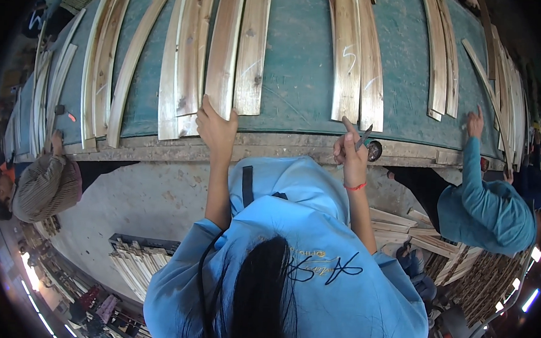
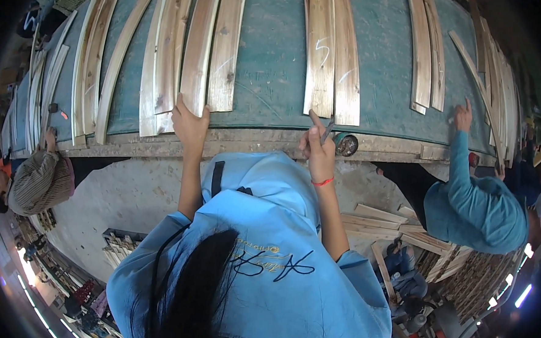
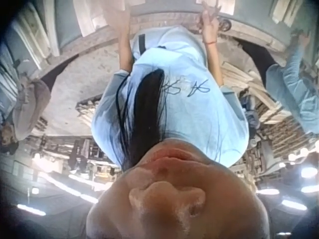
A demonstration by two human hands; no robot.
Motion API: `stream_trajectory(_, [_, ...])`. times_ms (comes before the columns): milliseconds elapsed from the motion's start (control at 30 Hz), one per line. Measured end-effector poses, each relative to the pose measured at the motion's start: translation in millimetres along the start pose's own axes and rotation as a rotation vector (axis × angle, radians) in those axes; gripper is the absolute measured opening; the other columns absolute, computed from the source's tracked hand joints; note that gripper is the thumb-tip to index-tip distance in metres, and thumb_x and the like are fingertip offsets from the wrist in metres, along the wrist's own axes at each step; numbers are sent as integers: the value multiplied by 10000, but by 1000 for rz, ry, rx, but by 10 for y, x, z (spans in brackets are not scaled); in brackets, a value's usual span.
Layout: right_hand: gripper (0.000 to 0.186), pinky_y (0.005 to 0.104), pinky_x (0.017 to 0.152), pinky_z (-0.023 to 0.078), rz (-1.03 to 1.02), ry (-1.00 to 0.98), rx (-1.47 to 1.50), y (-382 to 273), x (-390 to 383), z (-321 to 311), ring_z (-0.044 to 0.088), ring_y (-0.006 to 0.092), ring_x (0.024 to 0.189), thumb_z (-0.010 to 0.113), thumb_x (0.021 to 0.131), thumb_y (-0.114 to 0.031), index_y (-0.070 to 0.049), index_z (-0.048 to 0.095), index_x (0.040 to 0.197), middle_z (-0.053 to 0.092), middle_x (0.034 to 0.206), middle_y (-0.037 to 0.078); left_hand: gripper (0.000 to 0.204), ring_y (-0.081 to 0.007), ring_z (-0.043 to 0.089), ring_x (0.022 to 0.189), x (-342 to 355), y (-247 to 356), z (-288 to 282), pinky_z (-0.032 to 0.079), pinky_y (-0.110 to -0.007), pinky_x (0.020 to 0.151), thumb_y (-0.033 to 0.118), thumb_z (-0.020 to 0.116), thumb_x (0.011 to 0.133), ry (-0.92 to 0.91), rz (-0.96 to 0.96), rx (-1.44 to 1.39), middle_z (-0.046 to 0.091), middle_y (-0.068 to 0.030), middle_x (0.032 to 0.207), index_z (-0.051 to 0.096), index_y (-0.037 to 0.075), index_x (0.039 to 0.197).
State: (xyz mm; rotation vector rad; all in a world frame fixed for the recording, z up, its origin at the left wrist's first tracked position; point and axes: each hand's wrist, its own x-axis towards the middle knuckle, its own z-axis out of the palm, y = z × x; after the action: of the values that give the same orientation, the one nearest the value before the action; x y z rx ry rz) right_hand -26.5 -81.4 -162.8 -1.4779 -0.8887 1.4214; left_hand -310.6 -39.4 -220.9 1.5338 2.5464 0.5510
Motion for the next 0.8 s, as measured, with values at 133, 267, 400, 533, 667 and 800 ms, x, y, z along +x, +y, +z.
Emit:
stream_trajectory(133, [555, 184, 445, 285, -2, -8, 31, 27, -46, 14, 380, 35, 518, 425, 972, -390, 11, 393, 1355, 488, 639, -18, 700, -401, 468, 1074, 106, -319, 58, 372, -503, 891, 249, 717, 713, 53, -7, 88, 459, -235, 1204, 400, 70, 1311])
stream_trajectory(267, [566, 185, 445, 285, -12, 11, 25, 141, -103, -10, 382, 36, 521, 426, 971, -396, 24, 392, 1350, 489, 644, -15, 665, -402, 450, 1102, 241, -534, -9, 383, -500, 877, 248, 726, 710, 37, 52, 81, 456, -230, 1205, 433, 85, 1284])
stream_trajectory(400, [577, 189, 447, 285, 22, 5, 1, 145, -89, 110, 375, 39, 516, 438, 965, -401, 20, 385, 1356, 479, 648, -15, 665, -400, 454, 1077, 218, -606, 1, 394, -500, 857, 270, 724, 718, 13, 138, 9, 464, -225, 1182, 430, 67, 1280])
stream_trajectory(533, [576, 193, 448, 283, 18, -48, 5, 44, -67, 290, 367, 41, 513, 443, 963, -402, 13, 386, 1358, 462, 640, -19, 642, -409, 434, 1086, 97, -434, 3, 372, -509, 880, 272, 699, 743, -2, 151, -17, 435, -260, 1196, 424, 38, 1274])
stream_trajectory(667, [585, 196, 443, 273, -22, -25, 25, 112, -60, 348, 366, 47, 506, 446, 961, -407, 19, 384, 1356, 460, 636, -15, 613, -437, 359, 1178, 13, -248, 165, 294, -577, 932, 216, 660, 772, 106, 75, 157, 358, -310, 1288, 406, 2, 1287])
stream_trajectory(800, [596, 192, 443, 271, 8, 9, 40, 102, -138, 320, 367, 45, 505, 441, 962, -413, 32, 376, 1354, 460, 631, -10, 627, -441, 326, 1203, 23, -18, 88, 258, -588, 954, 206, 648, 778, 187, 290, 260, 303, -313, 1330, 389, -43, 1292])
